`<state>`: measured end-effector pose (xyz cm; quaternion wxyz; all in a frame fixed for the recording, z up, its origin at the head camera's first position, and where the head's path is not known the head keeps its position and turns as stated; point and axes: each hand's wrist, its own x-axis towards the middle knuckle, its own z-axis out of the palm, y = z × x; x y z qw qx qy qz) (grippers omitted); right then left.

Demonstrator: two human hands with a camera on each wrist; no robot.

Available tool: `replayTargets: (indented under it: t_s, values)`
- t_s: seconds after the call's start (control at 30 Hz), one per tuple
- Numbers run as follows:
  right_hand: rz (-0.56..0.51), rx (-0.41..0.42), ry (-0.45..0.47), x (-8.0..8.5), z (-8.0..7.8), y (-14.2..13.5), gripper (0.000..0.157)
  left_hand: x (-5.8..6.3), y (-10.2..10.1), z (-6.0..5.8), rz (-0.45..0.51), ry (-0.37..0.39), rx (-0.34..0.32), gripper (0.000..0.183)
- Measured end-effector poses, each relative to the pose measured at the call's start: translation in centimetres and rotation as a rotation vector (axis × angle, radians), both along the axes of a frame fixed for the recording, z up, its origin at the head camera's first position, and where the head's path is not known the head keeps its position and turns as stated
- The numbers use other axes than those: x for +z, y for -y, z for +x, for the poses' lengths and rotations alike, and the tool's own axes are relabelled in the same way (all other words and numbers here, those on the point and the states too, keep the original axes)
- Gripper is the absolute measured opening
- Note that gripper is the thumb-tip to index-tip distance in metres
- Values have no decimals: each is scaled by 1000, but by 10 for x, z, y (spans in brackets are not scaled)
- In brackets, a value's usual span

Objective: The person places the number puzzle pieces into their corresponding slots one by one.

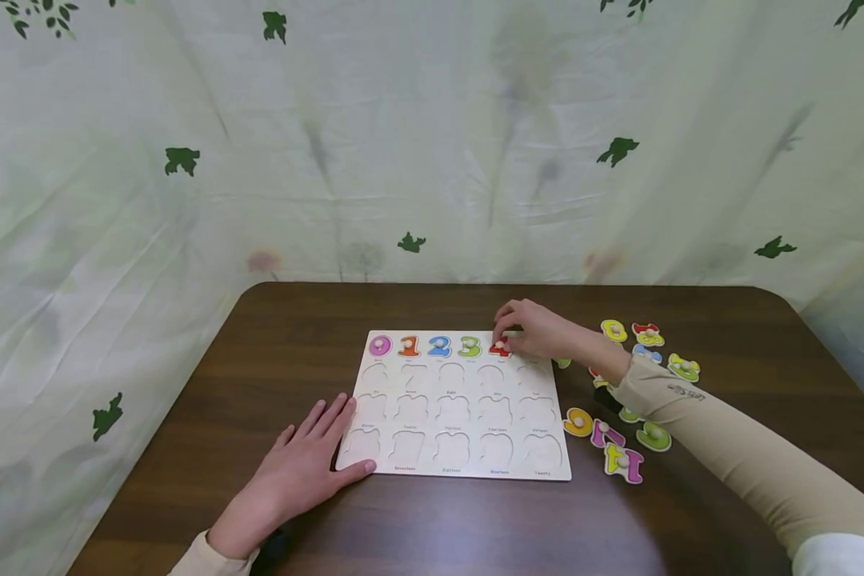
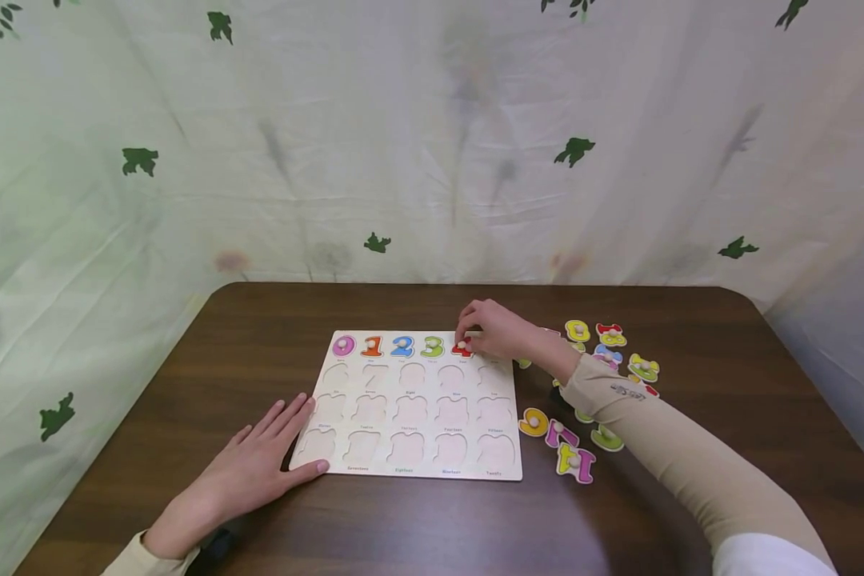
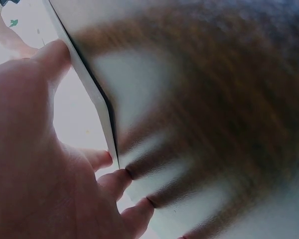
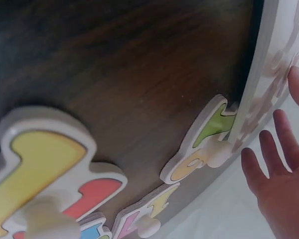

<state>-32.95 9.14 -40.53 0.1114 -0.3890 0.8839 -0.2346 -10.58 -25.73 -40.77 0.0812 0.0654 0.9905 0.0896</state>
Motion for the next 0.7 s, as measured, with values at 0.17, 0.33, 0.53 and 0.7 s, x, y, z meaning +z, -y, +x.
replayTargets:
  t_s: [0.17,0.33,0.53,0.7]
  values:
    - [-27,20,-10,1,1,-9,21,-1,-1,-1,3,8,0,100]
    - [-99,-9,-31,10,1,-27,21,-2,-2,-1,6,19,5,101]
    - [-133,-83,-9,34,7,-54,19,-1,-2,-1,5,23,6,102]
    - [-183,-134,2,49,14,-77,19,1,-1,0,0,16,5,101]
